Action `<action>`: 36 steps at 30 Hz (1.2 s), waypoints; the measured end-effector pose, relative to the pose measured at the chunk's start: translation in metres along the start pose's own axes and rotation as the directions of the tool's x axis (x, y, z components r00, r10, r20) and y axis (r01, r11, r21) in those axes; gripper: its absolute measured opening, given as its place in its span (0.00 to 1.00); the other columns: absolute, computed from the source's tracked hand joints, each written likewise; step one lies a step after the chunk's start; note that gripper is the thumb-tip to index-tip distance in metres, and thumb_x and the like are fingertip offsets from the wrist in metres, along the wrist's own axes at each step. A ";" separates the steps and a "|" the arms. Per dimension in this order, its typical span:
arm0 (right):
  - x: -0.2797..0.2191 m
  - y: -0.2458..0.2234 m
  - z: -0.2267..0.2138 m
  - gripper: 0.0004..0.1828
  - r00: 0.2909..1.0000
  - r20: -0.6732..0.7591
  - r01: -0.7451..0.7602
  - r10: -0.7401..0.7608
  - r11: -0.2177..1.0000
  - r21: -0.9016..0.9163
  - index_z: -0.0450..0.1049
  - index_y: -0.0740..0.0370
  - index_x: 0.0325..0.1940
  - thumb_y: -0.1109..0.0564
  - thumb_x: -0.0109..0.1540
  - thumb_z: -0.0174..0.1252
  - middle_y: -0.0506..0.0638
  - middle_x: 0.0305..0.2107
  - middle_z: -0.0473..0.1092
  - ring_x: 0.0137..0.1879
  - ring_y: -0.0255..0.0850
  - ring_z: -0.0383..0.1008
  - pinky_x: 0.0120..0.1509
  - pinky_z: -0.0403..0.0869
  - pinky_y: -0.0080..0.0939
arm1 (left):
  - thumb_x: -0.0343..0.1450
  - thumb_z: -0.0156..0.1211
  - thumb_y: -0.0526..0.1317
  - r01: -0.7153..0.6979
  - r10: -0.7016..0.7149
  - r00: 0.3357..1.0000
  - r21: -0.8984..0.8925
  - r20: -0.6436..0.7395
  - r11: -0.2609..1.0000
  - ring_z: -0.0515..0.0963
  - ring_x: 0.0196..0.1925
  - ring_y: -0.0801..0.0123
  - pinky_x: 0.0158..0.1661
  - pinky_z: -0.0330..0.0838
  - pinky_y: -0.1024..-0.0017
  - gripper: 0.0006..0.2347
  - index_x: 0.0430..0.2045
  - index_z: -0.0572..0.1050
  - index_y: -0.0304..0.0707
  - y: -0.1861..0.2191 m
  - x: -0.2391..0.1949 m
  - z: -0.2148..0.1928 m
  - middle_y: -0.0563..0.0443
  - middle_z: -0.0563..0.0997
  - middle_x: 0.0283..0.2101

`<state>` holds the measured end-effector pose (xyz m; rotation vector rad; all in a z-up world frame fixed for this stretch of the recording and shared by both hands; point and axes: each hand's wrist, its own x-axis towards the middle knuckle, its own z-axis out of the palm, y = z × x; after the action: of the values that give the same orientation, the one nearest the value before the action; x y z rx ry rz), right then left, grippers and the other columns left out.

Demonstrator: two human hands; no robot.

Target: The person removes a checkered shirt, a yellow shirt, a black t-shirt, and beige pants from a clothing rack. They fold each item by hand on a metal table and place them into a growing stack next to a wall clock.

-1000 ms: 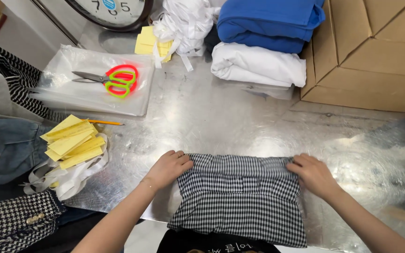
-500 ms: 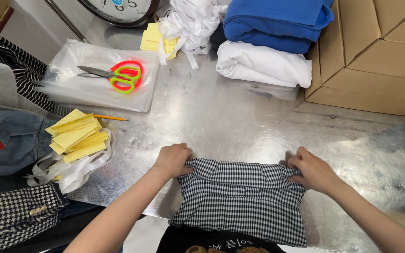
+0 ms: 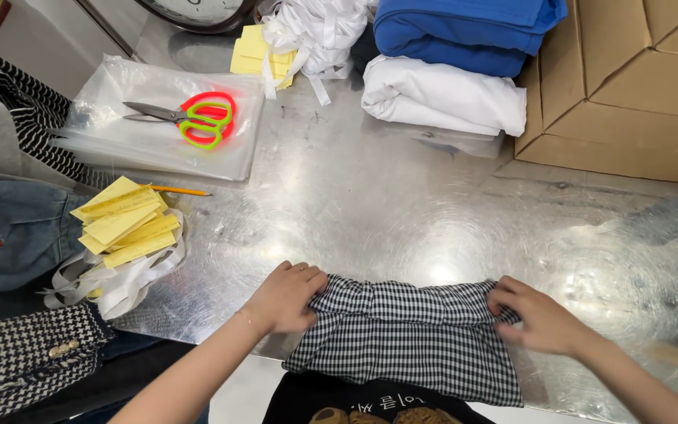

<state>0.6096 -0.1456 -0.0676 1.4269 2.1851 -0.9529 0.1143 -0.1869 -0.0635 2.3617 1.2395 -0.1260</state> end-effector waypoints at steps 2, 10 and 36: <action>0.002 -0.005 -0.010 0.17 0.999 -0.033 -0.026 0.029 0.995 0.092 0.76 0.40 0.48 0.37 0.58 0.61 0.38 0.39 0.71 0.41 0.29 0.73 0.45 0.76 0.30 | 0.65 0.54 0.54 0.121 -0.114 0.991 -0.105 0.067 0.987 0.78 0.49 0.56 0.50 0.65 0.56 0.18 0.42 0.72 0.47 0.006 0.003 -0.018 0.50 0.80 0.47; 0.004 -0.050 -0.031 0.31 0.989 -0.069 -0.139 0.130 0.978 -0.153 0.75 0.47 0.57 0.34 0.56 0.72 0.47 0.45 0.73 0.54 0.46 0.82 0.57 0.83 0.44 | 0.67 0.68 0.57 0.216 -0.205 0.966 -0.053 0.159 0.975 0.82 0.55 0.52 0.54 0.69 0.58 0.30 0.59 0.71 0.41 0.015 0.017 -0.024 0.44 0.83 0.51; 0.018 -0.055 -0.056 0.36 0.964 -0.254 -0.124 0.076 0.976 -0.181 0.74 0.43 0.65 0.40 0.55 0.73 0.54 0.48 0.71 0.57 0.55 0.80 0.62 0.80 0.51 | 0.64 0.74 0.53 0.323 -0.325 0.945 0.057 0.025 0.945 0.84 0.48 0.53 0.45 0.79 0.58 0.22 0.51 0.78 0.52 -0.009 0.048 -0.036 0.49 0.83 0.41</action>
<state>0.5553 -0.1089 -0.0209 1.6141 2.2787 -0.5324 0.1308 -0.1304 -0.0487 2.1686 1.6180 -0.3065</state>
